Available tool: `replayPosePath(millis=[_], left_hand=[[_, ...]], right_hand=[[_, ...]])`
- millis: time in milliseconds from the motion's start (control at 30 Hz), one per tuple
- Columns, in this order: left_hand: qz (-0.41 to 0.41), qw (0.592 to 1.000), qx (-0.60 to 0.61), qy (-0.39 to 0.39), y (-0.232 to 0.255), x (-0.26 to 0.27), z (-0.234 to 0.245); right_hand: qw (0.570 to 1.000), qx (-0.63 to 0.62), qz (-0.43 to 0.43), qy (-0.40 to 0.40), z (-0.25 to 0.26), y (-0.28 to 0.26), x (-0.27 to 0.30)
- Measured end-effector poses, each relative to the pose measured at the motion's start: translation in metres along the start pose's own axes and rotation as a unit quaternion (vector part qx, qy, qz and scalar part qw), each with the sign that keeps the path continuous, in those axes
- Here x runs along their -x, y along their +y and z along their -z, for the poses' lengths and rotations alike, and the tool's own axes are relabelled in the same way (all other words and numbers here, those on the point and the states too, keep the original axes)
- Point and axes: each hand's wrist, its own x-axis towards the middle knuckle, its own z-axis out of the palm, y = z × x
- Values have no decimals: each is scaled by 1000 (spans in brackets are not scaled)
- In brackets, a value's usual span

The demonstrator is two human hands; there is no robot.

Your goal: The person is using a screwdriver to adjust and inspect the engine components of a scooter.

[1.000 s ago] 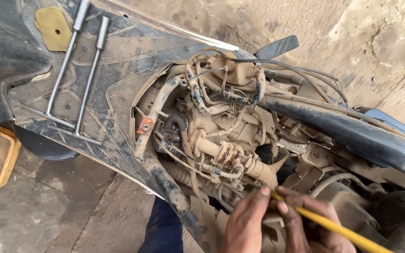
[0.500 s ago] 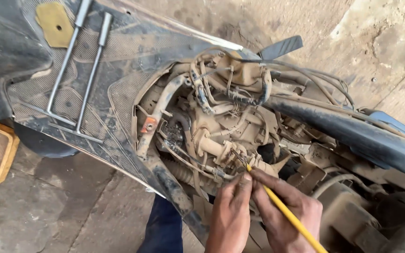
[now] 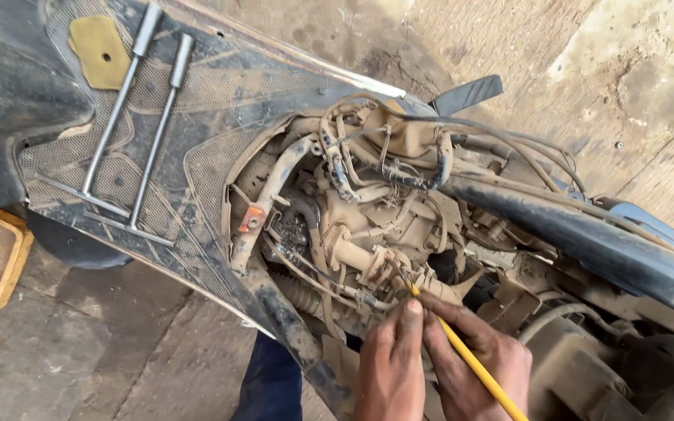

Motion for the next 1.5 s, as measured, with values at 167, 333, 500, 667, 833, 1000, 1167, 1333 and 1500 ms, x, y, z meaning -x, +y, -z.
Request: replayPosePath(millis=[167,333,500,667,833,1000,1167,1333,1500], left_hand=[[-42,999,22,-7,-19,-6,-3],[-57,998,27,8,-21,-9,-6],[46,999,-4,23,3,4,-5],[-29,999,-41,8,-28,-19,-2],[54,997,20,43,-4,-7,-4],[6,999,6,33,-15,-7,-3],[-232,970,-57,41,-102,-43,-7],[34,999,-7,25,13,-1,-3],[-107,994,-26,22,-42,-29,-2]], right_hand=[[1000,-23,17,6,-7,11,0],[999,-32,-20,2,-2,2,-6],[997,-59,49,31,-7,10,4],[1000,-12,22,17,-6,-13,-6],[998,-60,23,6,2,-17,-2],[1000,-5,-6,23,-2,-16,3],[1000,-5,-2,25,-4,-11,-10],[997,8,-72,34,1,-12,4],[998,3,-61,-3,-4,-15,-9]])
